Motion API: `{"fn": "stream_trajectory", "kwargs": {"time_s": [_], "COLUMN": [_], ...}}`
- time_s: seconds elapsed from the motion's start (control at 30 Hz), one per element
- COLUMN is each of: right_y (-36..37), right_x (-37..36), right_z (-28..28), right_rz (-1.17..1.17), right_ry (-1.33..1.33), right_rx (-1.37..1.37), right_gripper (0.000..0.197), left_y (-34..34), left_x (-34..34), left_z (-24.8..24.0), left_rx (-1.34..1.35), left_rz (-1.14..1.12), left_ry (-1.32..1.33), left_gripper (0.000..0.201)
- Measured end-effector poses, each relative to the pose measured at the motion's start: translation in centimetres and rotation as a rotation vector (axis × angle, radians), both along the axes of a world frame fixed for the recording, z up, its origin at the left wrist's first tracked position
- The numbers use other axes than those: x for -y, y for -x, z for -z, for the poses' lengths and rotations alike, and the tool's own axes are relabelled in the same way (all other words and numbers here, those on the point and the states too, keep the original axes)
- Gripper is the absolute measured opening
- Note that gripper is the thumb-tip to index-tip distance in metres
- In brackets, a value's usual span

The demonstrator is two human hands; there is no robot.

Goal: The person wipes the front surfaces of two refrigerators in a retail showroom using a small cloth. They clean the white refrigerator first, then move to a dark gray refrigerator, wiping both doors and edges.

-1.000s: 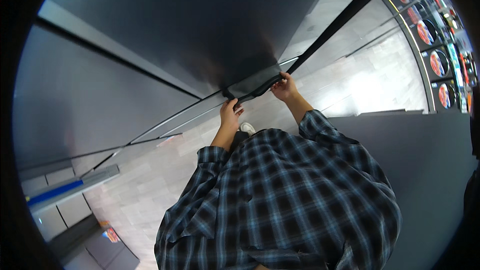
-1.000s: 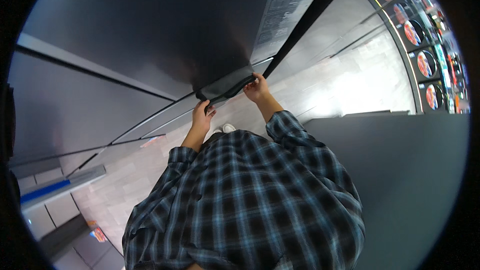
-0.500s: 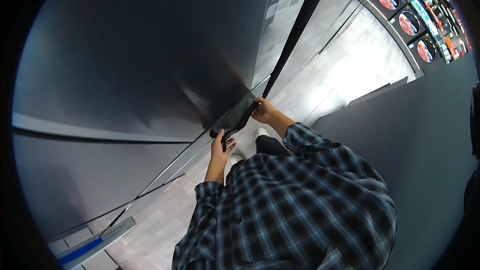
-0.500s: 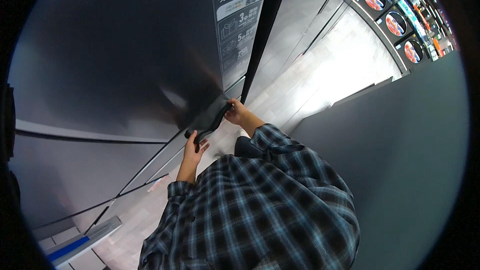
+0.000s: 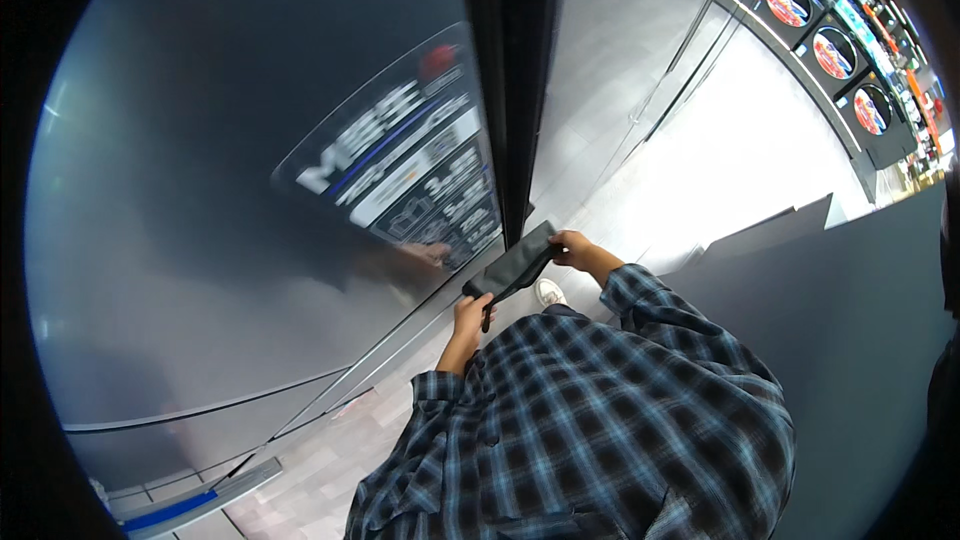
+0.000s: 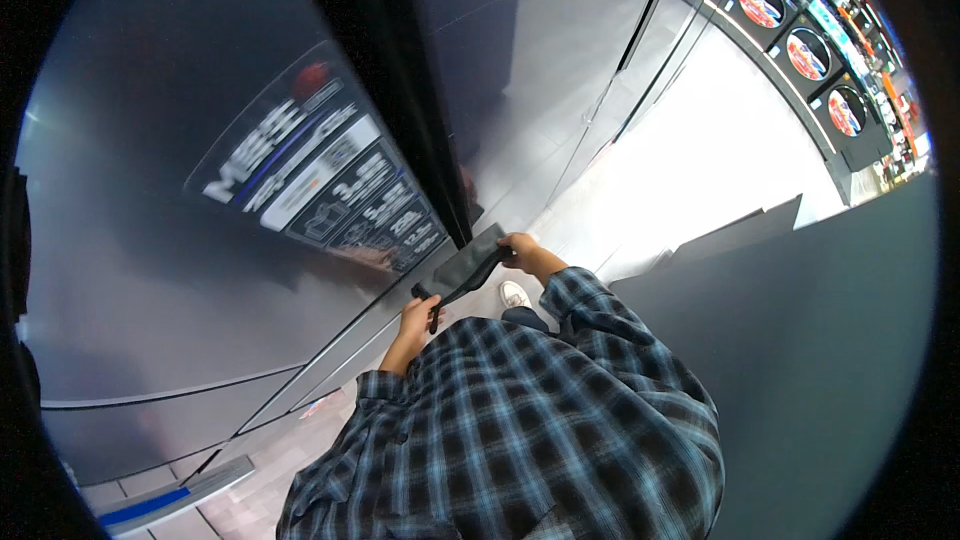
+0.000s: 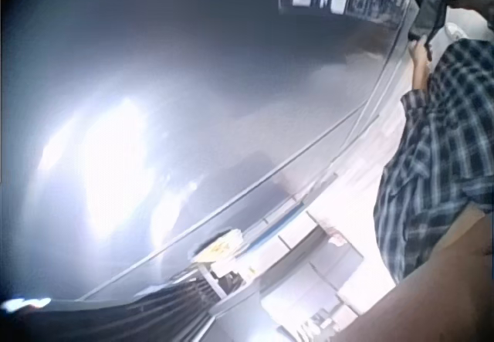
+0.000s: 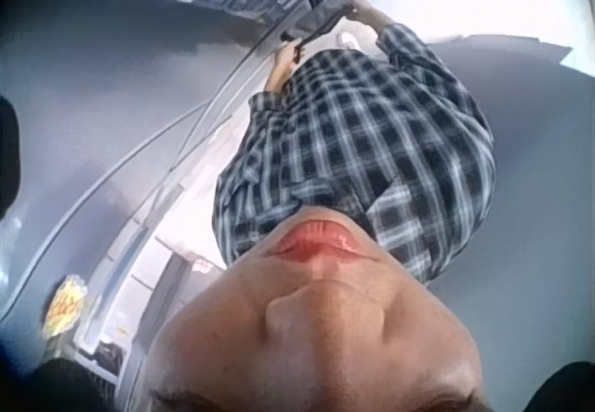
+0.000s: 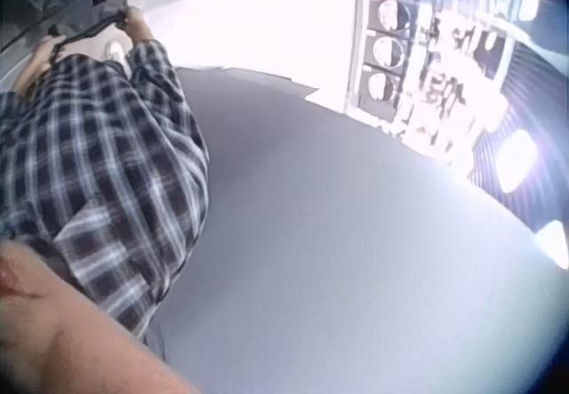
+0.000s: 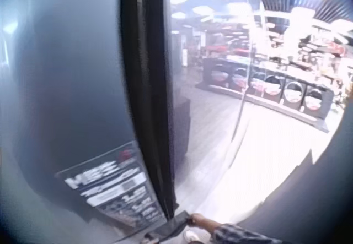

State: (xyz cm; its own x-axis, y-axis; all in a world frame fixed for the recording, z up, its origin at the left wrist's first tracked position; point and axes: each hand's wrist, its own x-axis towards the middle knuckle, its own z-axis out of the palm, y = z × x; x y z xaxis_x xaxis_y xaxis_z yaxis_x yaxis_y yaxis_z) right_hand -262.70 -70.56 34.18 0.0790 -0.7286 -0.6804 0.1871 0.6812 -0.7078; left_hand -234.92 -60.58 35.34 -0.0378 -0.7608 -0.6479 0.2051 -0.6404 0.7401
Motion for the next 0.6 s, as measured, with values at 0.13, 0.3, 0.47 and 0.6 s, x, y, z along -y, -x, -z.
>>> {"fn": "stream_trajectory", "kwargs": {"time_s": [0.13,0.3,0.47,0.6], "right_y": [5.2,8.9,10.7,10.8], "right_x": [2.8,5.9,8.5,8.3], "right_z": [-1.0,-2.8,-5.4,-9.9], "right_rz": [0.073,0.058,-0.025,-0.048], "right_ry": [-0.023,-0.049,-0.027,0.015], "right_rx": [0.081,0.146,0.243,0.312], "right_gripper": [0.009,0.011,0.014,0.016], "left_y": [5.1,10.8,12.3,12.1], "left_x": [4.0,7.0,7.7,7.0], "left_z": [1.8,-0.1,-4.0,-9.3], "left_rx": [0.292,0.151,-0.018,-0.106], "left_rz": [0.109,-0.043,-0.224,-0.305], "left_ry": [0.232,0.191,0.21,0.282], "left_gripper": [0.029,0.028,0.017,0.012]}}
